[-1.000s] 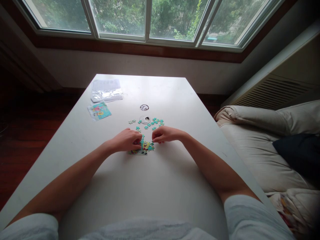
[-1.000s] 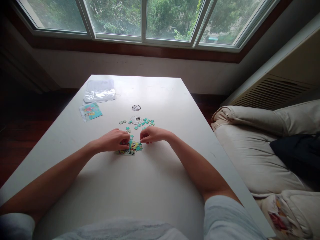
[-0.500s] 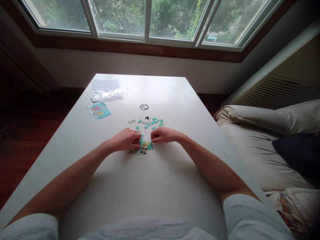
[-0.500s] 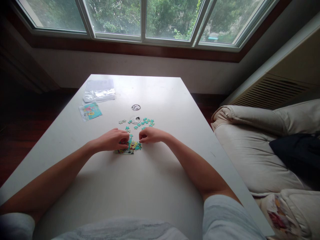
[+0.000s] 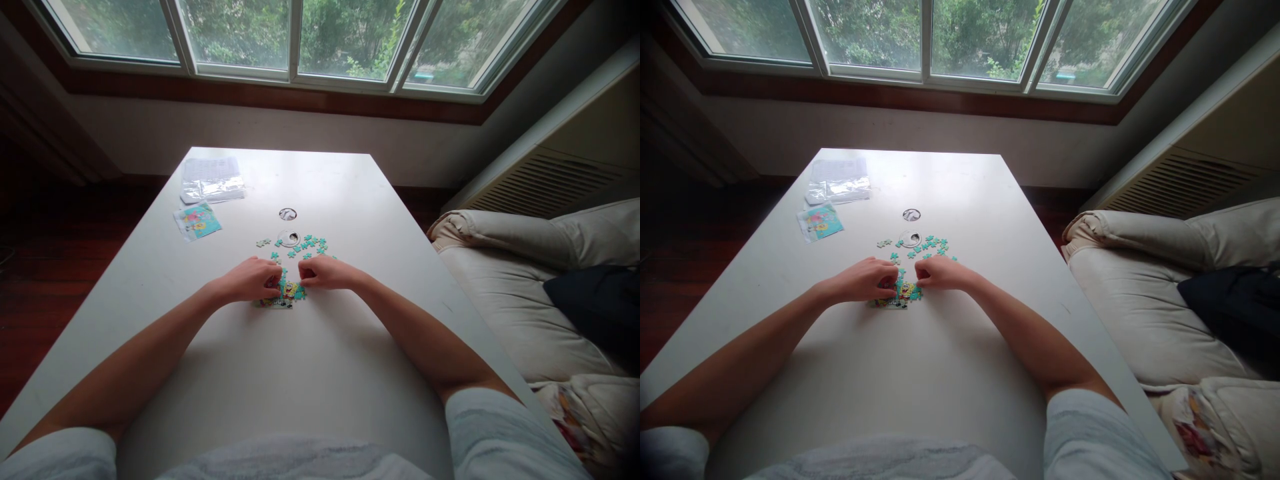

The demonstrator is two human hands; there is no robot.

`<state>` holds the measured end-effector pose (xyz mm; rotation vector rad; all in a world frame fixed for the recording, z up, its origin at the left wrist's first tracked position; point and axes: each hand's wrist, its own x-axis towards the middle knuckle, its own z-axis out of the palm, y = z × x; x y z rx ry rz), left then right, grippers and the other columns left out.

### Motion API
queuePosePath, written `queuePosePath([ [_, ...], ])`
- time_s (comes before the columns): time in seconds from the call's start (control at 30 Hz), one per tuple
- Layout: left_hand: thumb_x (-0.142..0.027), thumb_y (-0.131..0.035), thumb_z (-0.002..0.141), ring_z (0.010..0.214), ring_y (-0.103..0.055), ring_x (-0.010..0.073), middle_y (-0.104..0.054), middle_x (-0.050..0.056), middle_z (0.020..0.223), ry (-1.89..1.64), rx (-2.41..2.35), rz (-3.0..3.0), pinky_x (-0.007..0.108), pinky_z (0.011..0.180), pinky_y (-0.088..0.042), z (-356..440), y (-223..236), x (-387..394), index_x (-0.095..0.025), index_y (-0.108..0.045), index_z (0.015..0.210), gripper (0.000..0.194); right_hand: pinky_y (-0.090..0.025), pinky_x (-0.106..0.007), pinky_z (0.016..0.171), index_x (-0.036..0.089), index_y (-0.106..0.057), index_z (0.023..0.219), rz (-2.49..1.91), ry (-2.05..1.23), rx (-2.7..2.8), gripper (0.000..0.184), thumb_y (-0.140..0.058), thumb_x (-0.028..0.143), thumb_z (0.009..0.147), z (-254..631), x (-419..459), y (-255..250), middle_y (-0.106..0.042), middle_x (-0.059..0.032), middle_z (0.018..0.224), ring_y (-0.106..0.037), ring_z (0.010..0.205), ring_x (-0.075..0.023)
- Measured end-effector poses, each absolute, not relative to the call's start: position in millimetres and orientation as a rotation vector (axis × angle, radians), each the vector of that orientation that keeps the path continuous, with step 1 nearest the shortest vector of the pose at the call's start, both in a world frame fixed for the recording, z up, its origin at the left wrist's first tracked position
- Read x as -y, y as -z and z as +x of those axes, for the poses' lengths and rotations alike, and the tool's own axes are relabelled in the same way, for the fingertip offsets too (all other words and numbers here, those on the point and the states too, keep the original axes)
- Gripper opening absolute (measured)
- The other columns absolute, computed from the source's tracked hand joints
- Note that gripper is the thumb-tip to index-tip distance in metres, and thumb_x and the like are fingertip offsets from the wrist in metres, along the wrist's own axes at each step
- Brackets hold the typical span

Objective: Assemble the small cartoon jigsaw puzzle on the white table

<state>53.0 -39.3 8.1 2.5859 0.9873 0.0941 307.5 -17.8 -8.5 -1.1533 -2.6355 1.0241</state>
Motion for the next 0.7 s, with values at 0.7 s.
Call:
queuePosePath([
  [0.7, -0.036, -0.059, 0.089, 0.067, -0.051, 0.0141, -0.061, -0.002, 0.074, -0.030, -0.833, 2.458, 0.027, 0.061, -0.033, 50.6, -14.3, 39.6, -0.021, -0.057, 0.077, 0.019, -0.039, -0.026, 0.070, 0.019, -0.069, 0.093, -1.183, -0.581, 2.117, 0.017, -0.056, 0.030, 0.094, 325.6, -14.7, 22.8, -0.067, -0.0010, 0.082, -0.053, 0.071, -0.0133],
])
